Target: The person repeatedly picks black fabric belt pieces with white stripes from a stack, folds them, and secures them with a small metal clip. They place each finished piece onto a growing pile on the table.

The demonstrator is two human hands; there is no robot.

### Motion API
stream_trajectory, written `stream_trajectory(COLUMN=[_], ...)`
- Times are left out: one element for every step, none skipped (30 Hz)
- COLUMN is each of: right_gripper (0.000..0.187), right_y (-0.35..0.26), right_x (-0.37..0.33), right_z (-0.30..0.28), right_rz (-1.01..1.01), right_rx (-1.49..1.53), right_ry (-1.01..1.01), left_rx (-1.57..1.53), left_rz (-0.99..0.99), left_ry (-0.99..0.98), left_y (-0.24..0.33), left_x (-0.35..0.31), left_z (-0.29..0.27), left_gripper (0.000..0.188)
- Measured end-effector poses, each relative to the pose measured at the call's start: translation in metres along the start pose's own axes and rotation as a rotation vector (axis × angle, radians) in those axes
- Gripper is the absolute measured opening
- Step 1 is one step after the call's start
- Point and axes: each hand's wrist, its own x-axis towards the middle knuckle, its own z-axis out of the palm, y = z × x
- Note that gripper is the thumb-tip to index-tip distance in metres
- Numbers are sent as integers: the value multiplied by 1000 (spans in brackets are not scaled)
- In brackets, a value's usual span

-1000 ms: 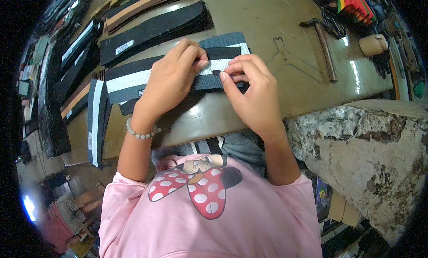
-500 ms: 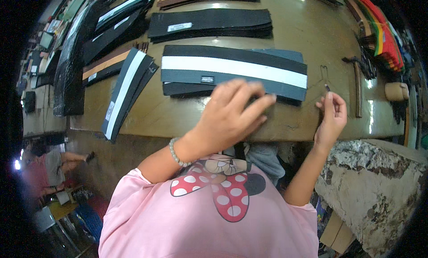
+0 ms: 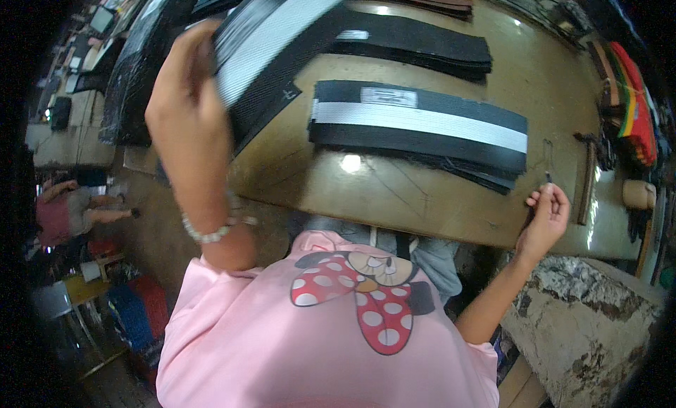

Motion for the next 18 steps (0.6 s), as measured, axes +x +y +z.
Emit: stream_trajectory(right_gripper=[23, 24, 25, 26, 26, 26, 26, 27, 27, 28, 29, 30, 31, 32, 32, 33, 32, 32], right_y=[0, -2, -3, -5, -8, -11, -13, -15, -20, -23, -21, -17, -13, -7, 2, 9, 15, 18], right_x=[-1, -2, -3, -2, 3, 8, 16, 27, 44, 61, 77, 93, 106, 115, 121, 128, 127, 130], right_z=[1, 2, 3, 3, 2, -1, -5, -11, -22, -33, -42, -51, -62, -72, -79, -84, -90, -91], right_rz=[4, 10, 8, 6, 6, 9, 33, -36, -81, -134, -242, -360, -474, -448, -418, -325, -405, -367], right_rx=[0, 23, -1, -13, -45, -80, -124, -141, -170, -198, -396, -593, -791, -968, -1144, -1335, -1228, -1247], right_ry=[-6, -15, -37, -52, -43, -34, -31, 4, 24, 47, 122, 213, 306, 296, 283, 285, 365, 338], left_rx=[15, 28, 177, 353, 406, 511, 397, 280, 192, 114, 128, 115, 95, 105, 69, -51, -203, -350], left_rz=[-167, -201, -255, -288, -199, -237, -295, -257, -260, -240, -216, -232, -208, -241, -205, -98, -118, -149], left_ry=[-154, -264, -354, -459, -492, -629, -535, -488, -478, -441, -508, -535, -526, -562, -473, -311, -265, -228], left_y=[-22, -41, -54, -64, -69, -73, -82, -89, -94, -98, -100, -99, -95, -86, -75, -59, -40, -22], left_x=[-5, -12, -27, -45, -63, -80, -89, -94, -98, -97, -92, -86, -77, -68, -59, -51, -44, -37], left_z=[-7, -11, -7, 1, 8, 14, 17, 21, 23, 21, 20, 17, 15, 14, 15, 20, 26, 34], left_gripper=[40, 43, 52, 62, 69, 76, 90, 92, 93, 94, 94, 93, 92, 90, 84, 63, 51, 40])
